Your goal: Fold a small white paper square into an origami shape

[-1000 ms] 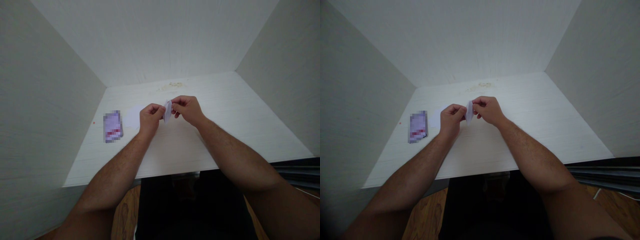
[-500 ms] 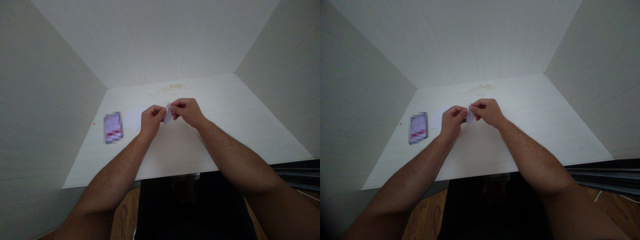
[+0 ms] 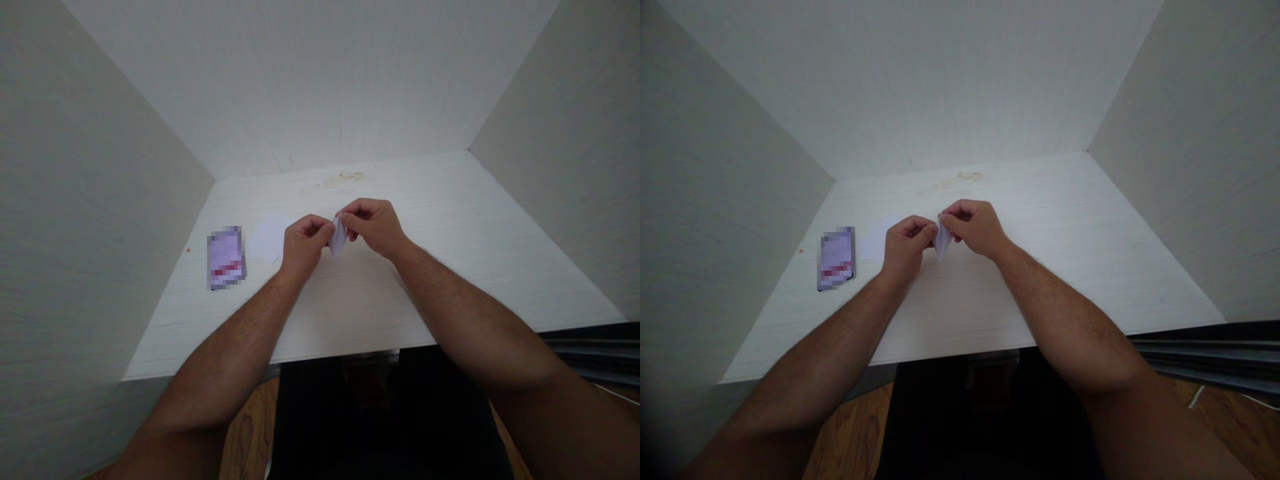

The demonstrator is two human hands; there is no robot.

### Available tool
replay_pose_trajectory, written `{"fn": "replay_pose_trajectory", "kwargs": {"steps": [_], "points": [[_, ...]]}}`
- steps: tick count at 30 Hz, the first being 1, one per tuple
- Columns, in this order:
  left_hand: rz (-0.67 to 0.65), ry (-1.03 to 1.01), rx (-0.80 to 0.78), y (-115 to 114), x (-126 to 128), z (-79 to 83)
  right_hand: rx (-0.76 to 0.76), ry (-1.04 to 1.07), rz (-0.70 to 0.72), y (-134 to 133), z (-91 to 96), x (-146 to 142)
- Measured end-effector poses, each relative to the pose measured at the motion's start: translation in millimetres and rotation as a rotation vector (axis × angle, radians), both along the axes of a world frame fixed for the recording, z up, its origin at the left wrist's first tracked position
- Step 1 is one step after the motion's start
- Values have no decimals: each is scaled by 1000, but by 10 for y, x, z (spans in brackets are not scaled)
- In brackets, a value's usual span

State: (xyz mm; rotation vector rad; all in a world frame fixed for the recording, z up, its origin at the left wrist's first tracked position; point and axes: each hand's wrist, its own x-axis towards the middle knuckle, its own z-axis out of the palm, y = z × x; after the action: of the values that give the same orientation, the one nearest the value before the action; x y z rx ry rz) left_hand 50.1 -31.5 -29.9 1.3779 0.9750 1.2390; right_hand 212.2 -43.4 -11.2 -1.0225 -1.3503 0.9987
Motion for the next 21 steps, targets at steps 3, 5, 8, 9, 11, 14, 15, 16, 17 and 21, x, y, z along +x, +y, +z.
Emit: {"fn": "replay_pose_trajectory", "kwargs": {"steps": [3,5,8,9,11,14,15,16,17,21], "points": [[11,8,13,-11,8,12,11,-1,-2,1,-3,-1],[-1,-2,17,-15,14,16,21,1,-1,-3,1,-8],[-30,-18,18,-21,20,21,36,-1,-15,-13,9,-25],[-32,-18,21,-22,21,24,42,-5,-27,-16,10,-32],[-25,-10,38,-25,23,29,56,-16,-54,-20,9,-44],[-10,15,69,-26,22,33,76,-28,-73,-24,2,-54],[-7,24,76,-25,21,33,82,-34,-74,-25,-1,-55],[-4,35,81,-24,20,32,86,-42,-74,-27,-3,-56],[0,47,86,-23,19,30,91,-50,-75,-29,-5,-57],[16,77,93,-18,19,26,102,-85,-86,-38,-16,-58]]}}
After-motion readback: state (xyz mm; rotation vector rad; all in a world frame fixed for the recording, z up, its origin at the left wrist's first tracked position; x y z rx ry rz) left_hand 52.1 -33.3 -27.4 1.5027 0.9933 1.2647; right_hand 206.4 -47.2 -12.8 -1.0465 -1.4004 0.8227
